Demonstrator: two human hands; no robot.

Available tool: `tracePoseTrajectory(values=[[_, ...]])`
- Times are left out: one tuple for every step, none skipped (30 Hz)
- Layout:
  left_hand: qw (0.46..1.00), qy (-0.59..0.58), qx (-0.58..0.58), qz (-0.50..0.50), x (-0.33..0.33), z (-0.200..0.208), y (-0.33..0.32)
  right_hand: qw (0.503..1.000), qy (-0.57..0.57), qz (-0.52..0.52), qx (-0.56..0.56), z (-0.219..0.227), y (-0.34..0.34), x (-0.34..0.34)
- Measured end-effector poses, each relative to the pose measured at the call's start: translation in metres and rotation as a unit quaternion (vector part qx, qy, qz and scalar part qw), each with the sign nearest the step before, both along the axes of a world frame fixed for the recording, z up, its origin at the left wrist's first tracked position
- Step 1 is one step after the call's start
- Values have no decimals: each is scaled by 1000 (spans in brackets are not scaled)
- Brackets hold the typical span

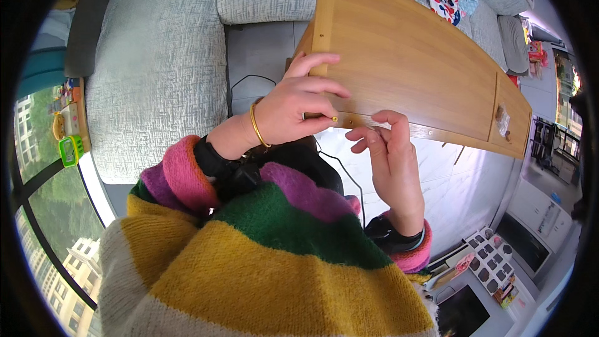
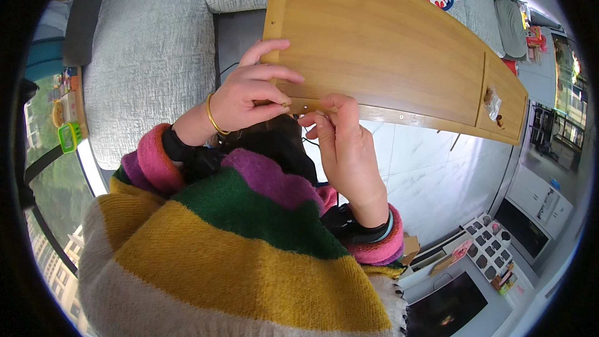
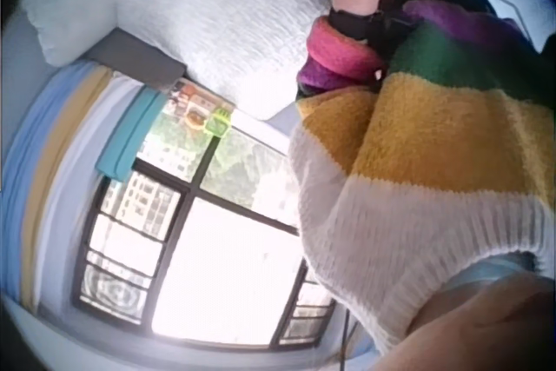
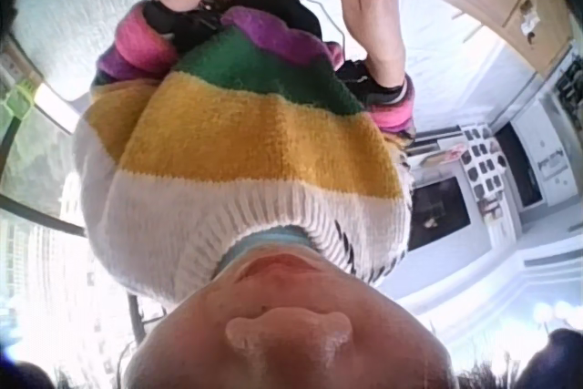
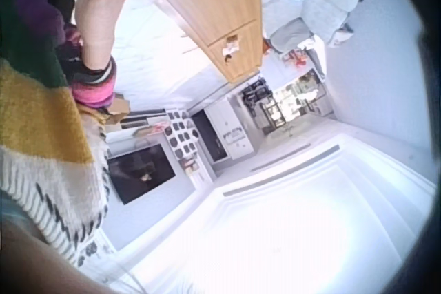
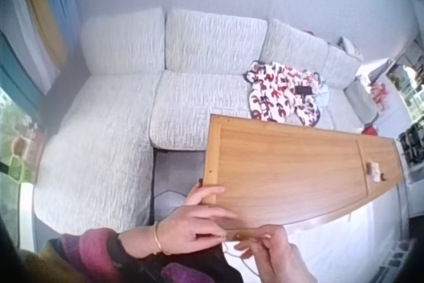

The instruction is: The person assembles a wooden bookshelf by inserting dowels and cam-lock fasteners into pre-drilled holes on the wooden panels. They align the panels, insert the fasteners, and secure the joints by hand.

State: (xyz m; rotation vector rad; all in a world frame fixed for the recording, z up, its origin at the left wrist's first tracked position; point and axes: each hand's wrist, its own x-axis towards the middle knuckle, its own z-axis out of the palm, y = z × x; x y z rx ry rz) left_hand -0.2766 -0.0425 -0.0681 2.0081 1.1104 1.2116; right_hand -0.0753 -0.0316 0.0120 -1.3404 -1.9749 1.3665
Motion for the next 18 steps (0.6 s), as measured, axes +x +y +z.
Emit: tracePoseTrajectory(values=[[1000, -4, 1, -3, 0, 0, 1, 1000, -10, 17, 4, 1, 6, 1], [1000, -9, 2, -6, 0, 0, 1, 999, -23, 28, 0, 2, 12, 3], [1000, -5, 0, -5, 0, 0, 1, 999, -34, 39, -3, 3, 19, 5], [1000, 1, 1, -3, -1, 0, 1, 998, -44, 51, -3, 2, 27, 6], [1000, 1, 0, 0, -1, 0, 0, 998, -34, 49, 13, 1, 32, 7], [1000, 18, -7, 6, -2, 0, -1, 997, -24, 72, 29, 0, 37, 7], [999, 29, -14, 14, -2, 1, -2, 995, -22, 92, 40, -1, 41, 8], [999, 38, -20, 20, -1, 1, -4, 993, -28, 104, 39, -2, 44, 7], [999, 35, -29, 19, -1, 1, -4, 993, -20, 118, 14, -4, 45, 5], [999, 31, -33, 18, -1, 0, -3, 990, 9, 137, 30, -6, 45, 3], [999, 27, -42, 18, -1, 0, -3, 988, 29, 148, 40, -8, 44, -1], [999, 32, -38, 18, -1, 0, -3, 987, 38, 156, 32, -9, 42, -4], [998, 37, -40, 20, -2, 0, -4, 980, -4, 169, 104, -10, 41, -6], [998, 42, -41, 24, -2, 0, -4, 979, -9, 163, 123, -10, 40, -8], [998, 42, -40, 23, -2, 0, -3, 978, -11, 156, 141, -10, 40, -9], [998, 41, -40, 23, -1, 0, -3, 976, -13, 149, 158, -11, 39, -11], [998, 40, -46, 21, -1, 0, -2, 973, -12, 152, 172, -11, 39, -12], [998, 46, -38, 25, -1, 1, -2, 971, -12, 154, 185, -11, 39, -13]])
